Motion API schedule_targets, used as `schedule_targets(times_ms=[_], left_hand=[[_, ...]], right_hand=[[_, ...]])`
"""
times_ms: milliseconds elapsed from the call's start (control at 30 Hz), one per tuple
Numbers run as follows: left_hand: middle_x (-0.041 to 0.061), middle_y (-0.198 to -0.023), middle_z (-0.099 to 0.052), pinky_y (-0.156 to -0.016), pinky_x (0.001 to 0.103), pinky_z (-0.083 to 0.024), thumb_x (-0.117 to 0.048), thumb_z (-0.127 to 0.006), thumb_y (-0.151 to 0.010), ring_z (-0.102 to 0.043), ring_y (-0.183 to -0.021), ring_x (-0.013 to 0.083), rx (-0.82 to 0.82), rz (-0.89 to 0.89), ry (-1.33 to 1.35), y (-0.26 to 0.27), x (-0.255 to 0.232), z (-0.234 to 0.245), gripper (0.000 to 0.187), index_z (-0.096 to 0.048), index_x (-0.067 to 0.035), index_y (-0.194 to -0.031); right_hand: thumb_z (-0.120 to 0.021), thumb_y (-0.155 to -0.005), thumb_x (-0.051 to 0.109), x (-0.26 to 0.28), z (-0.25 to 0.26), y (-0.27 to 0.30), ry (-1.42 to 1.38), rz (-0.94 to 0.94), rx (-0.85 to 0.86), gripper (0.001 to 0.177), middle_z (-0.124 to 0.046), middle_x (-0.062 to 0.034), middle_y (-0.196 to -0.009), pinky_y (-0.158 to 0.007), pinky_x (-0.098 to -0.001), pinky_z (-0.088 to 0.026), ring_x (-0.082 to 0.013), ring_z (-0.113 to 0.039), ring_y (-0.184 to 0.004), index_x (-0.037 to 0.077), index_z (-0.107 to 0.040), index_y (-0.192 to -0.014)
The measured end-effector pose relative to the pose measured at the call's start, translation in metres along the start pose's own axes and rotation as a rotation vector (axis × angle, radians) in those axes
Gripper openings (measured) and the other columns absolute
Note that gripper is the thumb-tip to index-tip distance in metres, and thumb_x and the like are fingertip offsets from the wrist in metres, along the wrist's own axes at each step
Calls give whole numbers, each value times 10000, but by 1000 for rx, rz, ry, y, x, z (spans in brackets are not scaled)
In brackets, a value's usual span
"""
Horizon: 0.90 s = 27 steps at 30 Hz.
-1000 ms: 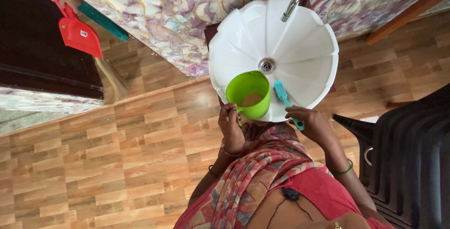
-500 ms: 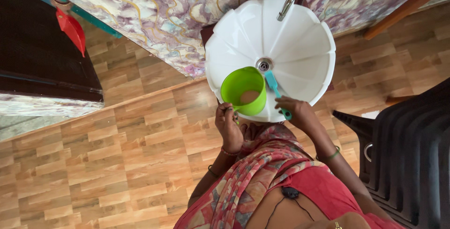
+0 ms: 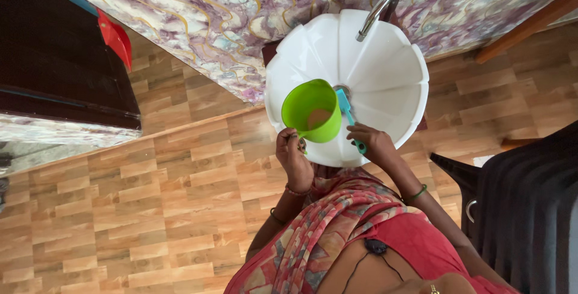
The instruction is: The person scrubs the interior of a white sink using a blue brush and a green cup of water.
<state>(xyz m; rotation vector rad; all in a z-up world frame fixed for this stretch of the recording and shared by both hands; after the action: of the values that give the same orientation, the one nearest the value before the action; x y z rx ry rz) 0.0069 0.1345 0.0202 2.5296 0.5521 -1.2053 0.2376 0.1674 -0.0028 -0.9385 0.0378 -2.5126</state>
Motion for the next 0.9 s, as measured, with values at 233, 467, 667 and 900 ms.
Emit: schedule_targets(times_ms=[233,467,667,900], left_hand=[[0,-894,-563,-661,254,-386,-28,-587,-993,-460,-731,71,-5,-37,-15,2,-4,-9,108,-621,-13,-1095],[-1,-882,-561,-655,249,-386,-40,-581,-1004,-464,-732,66,-50,-46,-62,14,-12,-1,100,-608,-19,-1097],[-1,-865,-551,-653,245,-381,-33,-560,-1006,-461,-728,68,-48,-92,-46,21,-18,-4,111,-607,-23,-1105],[7,-887,-558,-660,260,-384,-35,-564,-999,-457,-728,75,-84,-115,-36,30,-10,-4,100,-605,-7,-1086]], right_hand=[[-766,-767,41,8,45,32,-88,-52,207,230,-748,3,-1226,-869,-393,-602,-237,-728,-1078,150,-817,-964],[-754,-767,14,-9,21,6,-136,-63,180,236,-745,-4,-1241,-825,-397,-610,-244,-720,-1103,125,-793,-971],[-749,-765,-23,-8,19,-2,-100,62,117,258,-737,-36,-1242,-876,-412,-597,-270,-675,-1224,108,-782,-985],[-787,-677,-13,7,29,13,-354,-13,311,388,-713,-32,-1286,-864,-393,-609,-271,-725,-1068,90,-771,-1051]])
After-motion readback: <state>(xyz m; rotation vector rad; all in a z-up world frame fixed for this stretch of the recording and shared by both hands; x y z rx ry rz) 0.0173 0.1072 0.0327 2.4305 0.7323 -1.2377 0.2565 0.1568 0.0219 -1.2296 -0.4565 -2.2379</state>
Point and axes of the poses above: each hand's wrist, its own y-axis away from the middle knuckle, its own z-axis out of the back of the hand, x = y × z, the point moved 9 cm from there along -y, towards the middle knuckle
